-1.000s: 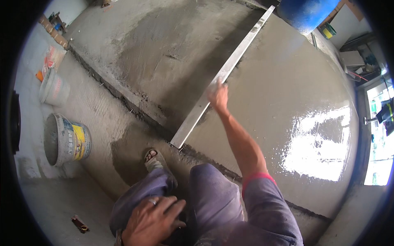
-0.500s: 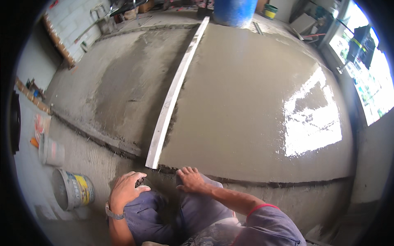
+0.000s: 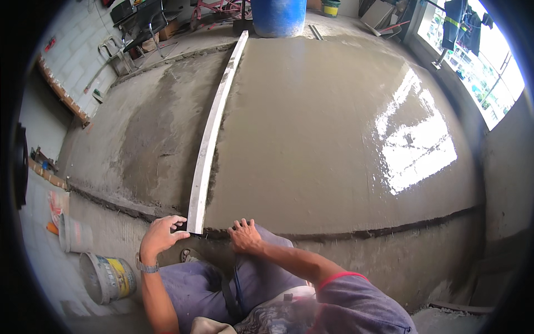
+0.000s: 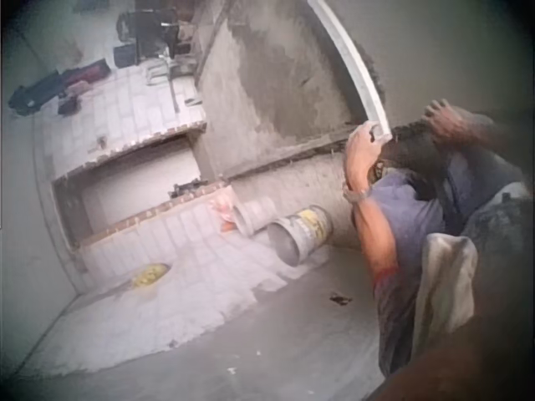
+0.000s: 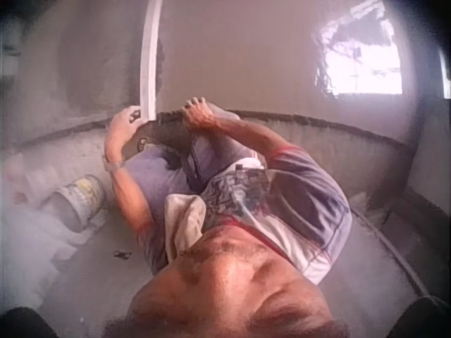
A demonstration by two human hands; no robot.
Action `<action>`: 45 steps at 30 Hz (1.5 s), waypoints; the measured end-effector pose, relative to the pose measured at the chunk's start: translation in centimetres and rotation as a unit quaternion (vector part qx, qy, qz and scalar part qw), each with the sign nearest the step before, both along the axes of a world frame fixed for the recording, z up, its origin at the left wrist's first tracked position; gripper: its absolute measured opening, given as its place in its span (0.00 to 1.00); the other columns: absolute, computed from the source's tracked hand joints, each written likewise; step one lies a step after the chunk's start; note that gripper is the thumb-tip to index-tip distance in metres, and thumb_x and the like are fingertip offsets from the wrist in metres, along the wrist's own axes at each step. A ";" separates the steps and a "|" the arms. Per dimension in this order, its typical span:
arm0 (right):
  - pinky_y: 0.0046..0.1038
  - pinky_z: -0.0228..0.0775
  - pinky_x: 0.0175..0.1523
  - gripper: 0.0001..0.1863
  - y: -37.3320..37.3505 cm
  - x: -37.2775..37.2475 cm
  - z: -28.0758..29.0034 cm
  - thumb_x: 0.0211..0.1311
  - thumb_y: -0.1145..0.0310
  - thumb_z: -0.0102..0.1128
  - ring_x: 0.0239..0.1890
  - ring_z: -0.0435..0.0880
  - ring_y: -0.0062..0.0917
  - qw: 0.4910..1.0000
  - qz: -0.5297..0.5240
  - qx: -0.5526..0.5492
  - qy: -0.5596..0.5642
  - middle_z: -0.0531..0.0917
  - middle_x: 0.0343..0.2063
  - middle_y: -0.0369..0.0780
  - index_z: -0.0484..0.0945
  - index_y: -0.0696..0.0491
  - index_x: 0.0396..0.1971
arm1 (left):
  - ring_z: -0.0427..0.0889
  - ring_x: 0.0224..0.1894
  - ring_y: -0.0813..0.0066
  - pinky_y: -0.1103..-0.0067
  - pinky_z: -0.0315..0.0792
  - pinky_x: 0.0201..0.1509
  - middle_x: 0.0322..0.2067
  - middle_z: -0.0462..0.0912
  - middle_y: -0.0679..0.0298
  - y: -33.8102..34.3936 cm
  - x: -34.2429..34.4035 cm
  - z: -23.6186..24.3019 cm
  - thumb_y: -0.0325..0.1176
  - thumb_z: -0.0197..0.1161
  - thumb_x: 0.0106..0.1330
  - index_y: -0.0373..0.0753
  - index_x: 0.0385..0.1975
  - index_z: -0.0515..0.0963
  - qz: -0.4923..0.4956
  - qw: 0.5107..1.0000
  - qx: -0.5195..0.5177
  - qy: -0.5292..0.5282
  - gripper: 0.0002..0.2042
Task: The person kneels on a wet concrete floor and uses a long straightedge to level the surface. They repeatedly drag the straightedge across the concrete to smooth and flatten it.
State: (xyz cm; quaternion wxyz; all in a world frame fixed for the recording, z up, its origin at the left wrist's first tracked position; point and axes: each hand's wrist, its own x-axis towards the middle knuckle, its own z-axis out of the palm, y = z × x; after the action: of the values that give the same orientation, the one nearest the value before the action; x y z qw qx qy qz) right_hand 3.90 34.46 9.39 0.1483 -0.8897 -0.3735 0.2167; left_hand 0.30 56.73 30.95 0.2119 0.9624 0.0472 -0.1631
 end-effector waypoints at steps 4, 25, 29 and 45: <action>0.57 0.58 0.63 0.28 -0.2 -0.1 -1.1 0.58 0.52 0.60 0.61 0.70 0.43 0.999 -0.016 0.022 -0.022 0.75 0.55 0.47 0.76 0.49 0.57 | 0.85 0.44 0.58 0.69 0.76 0.49 0.43 0.85 0.54 0.4 0.6 -0.1 0.43 0.74 0.54 0.38 0.48 0.81 0.010 1.000 -0.004 -0.002 0.24; 0.51 0.64 0.53 0.20 -1.6 0.6 0.3 0.56 0.57 0.57 0.54 0.74 0.39 0.996 -0.059 0.017 -0.062 0.78 0.48 0.46 0.82 0.51 0.46 | 0.87 0.42 0.59 0.70 0.77 0.48 0.41 0.86 0.50 -2.5 2.4 0.1 0.35 0.74 0.52 0.34 0.49 0.80 0.002 1.000 -0.014 0.002 0.23; 0.51 0.64 0.53 0.20 -1.4 0.4 -0.2 0.55 0.57 0.57 0.54 0.74 0.39 0.995 -0.073 0.028 -0.061 0.79 0.47 0.46 0.82 0.51 0.45 | 0.87 0.41 0.59 0.70 0.78 0.47 0.42 0.86 0.49 -3.0 2.5 -0.3 0.34 0.75 0.51 0.33 0.49 0.80 -0.010 1.000 -0.015 0.005 0.24; 0.49 0.64 0.57 0.20 -1.1 -0.3 0.9 0.52 0.59 0.58 0.57 0.73 0.39 0.998 -0.059 0.032 -0.010 0.79 0.49 0.46 0.83 0.49 0.45 | 0.84 0.48 0.54 0.68 0.75 0.53 0.44 0.85 0.49 -3.0 -0.4 2.2 0.36 0.75 0.51 0.35 0.49 0.80 0.004 1.000 0.027 -0.010 0.24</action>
State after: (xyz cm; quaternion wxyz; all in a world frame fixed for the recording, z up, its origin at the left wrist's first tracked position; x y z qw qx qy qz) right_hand 3.55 33.39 10.26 0.1860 -0.9072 -0.3282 0.1865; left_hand -0.06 53.77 33.16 0.1868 0.9692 0.0530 -0.1518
